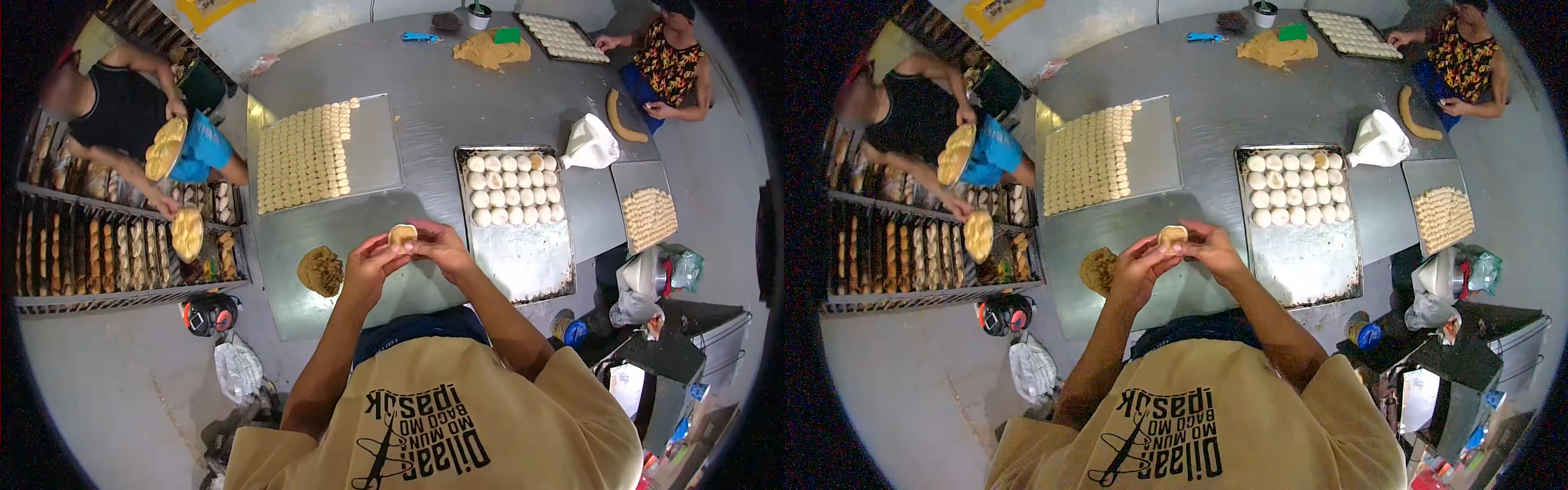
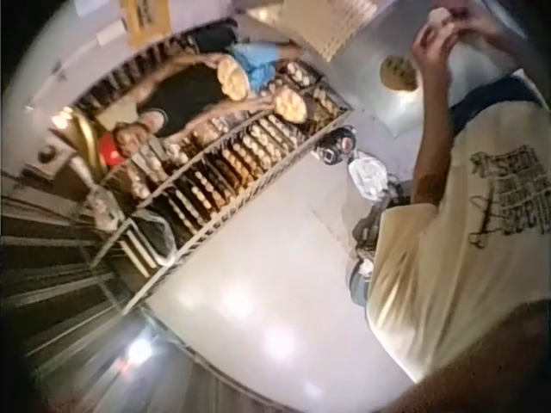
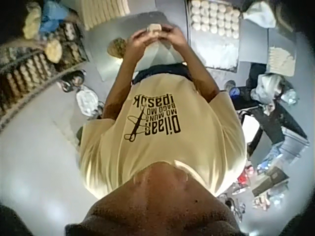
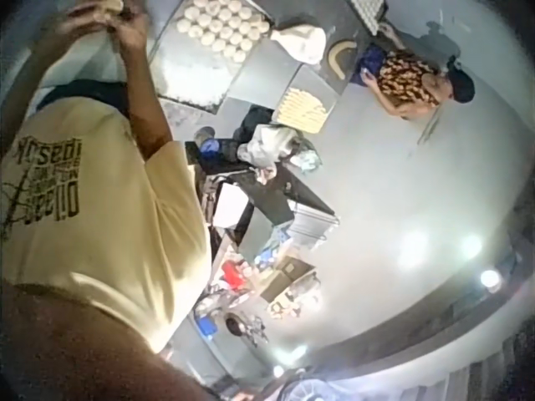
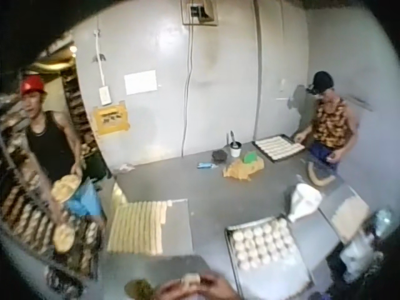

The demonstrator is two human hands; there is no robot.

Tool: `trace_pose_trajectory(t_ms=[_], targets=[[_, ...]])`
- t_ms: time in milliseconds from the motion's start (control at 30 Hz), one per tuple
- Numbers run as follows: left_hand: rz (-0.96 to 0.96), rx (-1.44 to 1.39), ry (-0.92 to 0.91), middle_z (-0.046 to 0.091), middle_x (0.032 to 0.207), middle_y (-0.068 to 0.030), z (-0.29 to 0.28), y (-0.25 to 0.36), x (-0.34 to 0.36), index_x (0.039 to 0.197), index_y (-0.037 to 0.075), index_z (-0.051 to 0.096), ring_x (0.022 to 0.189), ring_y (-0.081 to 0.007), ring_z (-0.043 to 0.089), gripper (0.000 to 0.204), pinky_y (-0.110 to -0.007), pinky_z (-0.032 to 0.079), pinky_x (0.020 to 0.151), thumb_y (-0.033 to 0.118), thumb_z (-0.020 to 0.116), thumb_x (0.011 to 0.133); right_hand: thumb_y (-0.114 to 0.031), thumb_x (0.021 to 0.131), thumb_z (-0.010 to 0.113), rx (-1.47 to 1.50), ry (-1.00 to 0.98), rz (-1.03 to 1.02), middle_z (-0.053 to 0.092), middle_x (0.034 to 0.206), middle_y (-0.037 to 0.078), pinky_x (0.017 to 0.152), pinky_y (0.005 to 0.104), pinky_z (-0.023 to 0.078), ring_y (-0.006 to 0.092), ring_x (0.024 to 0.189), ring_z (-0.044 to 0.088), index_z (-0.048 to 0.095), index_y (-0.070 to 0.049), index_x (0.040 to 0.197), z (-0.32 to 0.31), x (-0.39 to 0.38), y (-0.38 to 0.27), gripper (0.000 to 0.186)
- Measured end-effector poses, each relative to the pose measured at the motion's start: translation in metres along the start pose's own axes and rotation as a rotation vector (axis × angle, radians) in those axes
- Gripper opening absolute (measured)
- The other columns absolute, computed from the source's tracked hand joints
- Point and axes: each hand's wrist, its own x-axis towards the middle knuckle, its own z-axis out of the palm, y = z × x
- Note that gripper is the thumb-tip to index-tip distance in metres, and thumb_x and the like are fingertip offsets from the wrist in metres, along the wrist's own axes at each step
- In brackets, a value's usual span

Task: The person fills pieces of dough with filling and pinches them into balls by hand, placing the formed dough balls onto a baking tray.

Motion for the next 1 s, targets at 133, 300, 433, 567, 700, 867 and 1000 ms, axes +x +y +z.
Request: trace_pose_trajectory(t_ms=[133,300,433,567,700,867,1000], targets=[[-0.109,0.259,0.012,0.076,0.119,-0.0138,0.008,0.005,0.001,0.138,-0.005,0.067,0.113,-0.0244,0.075,0.039,-0.038,0.066,0.095,0.019,0.074,0.107,-0.009,0.095,0.086,-0.041,-0.091,0.083,0.080,0.122,0.009,0.088,0.0328,0.061,0.0156,0.100,0.074,0.074,0.001,0.138,-0.024,-0.005,-0.009,0.046],[-0.097,0.207,-0.125,0.077,0.122,-0.0135,0.014,-0.002,0.008,0.144,-0.005,0.066,0.110,-0.0235,0.076,0.046,-0.038,0.067,0.091,0.020,0.075,0.107,-0.015,0.100,0.083,-0.239,-0.196,0.140,0.082,0.117,0.006,0.083,0.0297,0.061,0.0148,0.098,0.075,0.077,-0.003,0.136,-0.026,-0.012,-0.034,0.038],[-0.054,0.245,-0.105,0.078,0.121,-0.0135,0.016,-0.014,0.013,0.139,-0.005,0.070,0.101,-0.0235,0.078,0.040,-0.038,0.068,0.089,0.017,0.076,0.106,-0.015,0.099,0.085,-0.242,-0.115,-0.045,0.078,0.114,0.006,0.077,0.0301,0.059,0.0144,0.094,0.074,0.077,-0.002,0.134,-0.027,-0.016,-0.017,0.039],[-0.044,0.266,0.012,0.080,0.109,-0.0135,0.016,-0.029,0.011,0.133,-0.005,0.073,0.098,-0.0221,0.079,0.036,-0.036,0.069,0.088,0.014,0.079,0.103,-0.011,0.094,0.088,-0.397,-0.043,-0.218,0.070,0.106,0.007,0.072,0.0304,0.058,0.0148,0.085,0.071,0.079,0.000,0.130,-0.029,-0.007,0.013,0.039],[-0.110,0.234,-0.044,0.078,0.119,-0.0137,0.003,-0.021,0.016,0.135,-0.004,0.072,0.102,-0.0261,0.080,0.036,-0.040,0.067,0.097,0.018,0.074,0.107,0.000,0.095,0.083,-0.343,-0.045,-0.181,0.070,0.107,0.005,0.070,0.0281,0.060,0.0136,0.082,0.071,0.081,-0.004,0.128,-0.034,0.013,0.034,0.033],[-0.151,0.310,-0.048,0.077,0.123,-0.0142,-0.028,-0.019,0.037,0.139,-0.003,0.071,0.105,-0.0246,0.079,0.038,-0.039,0.067,0.094,0.019,0.074,0.108,-0.005,0.094,0.084,-0.538,0.044,-0.204,0.070,0.098,0.006,0.066,0.0306,0.060,0.0153,0.081,0.072,0.086,-0.006,0.118,-0.019,0.034,0.044,0.024],[-0.178,0.313,0.003,0.078,0.119,-0.0113,-0.057,-0.034,0.056,0.141,-0.001,0.072,0.099,-0.0202,0.078,0.039,-0.035,0.067,0.083,0.018,0.076,0.106,-0.012,0.091,0.085,-0.772,0.059,-0.290,0.070,0.096,0.013,0.077,0.0378,0.059,0.0250,0.085,0.074,0.087,-0.011,0.116,-0.009,0.042,0.050,0.025]])
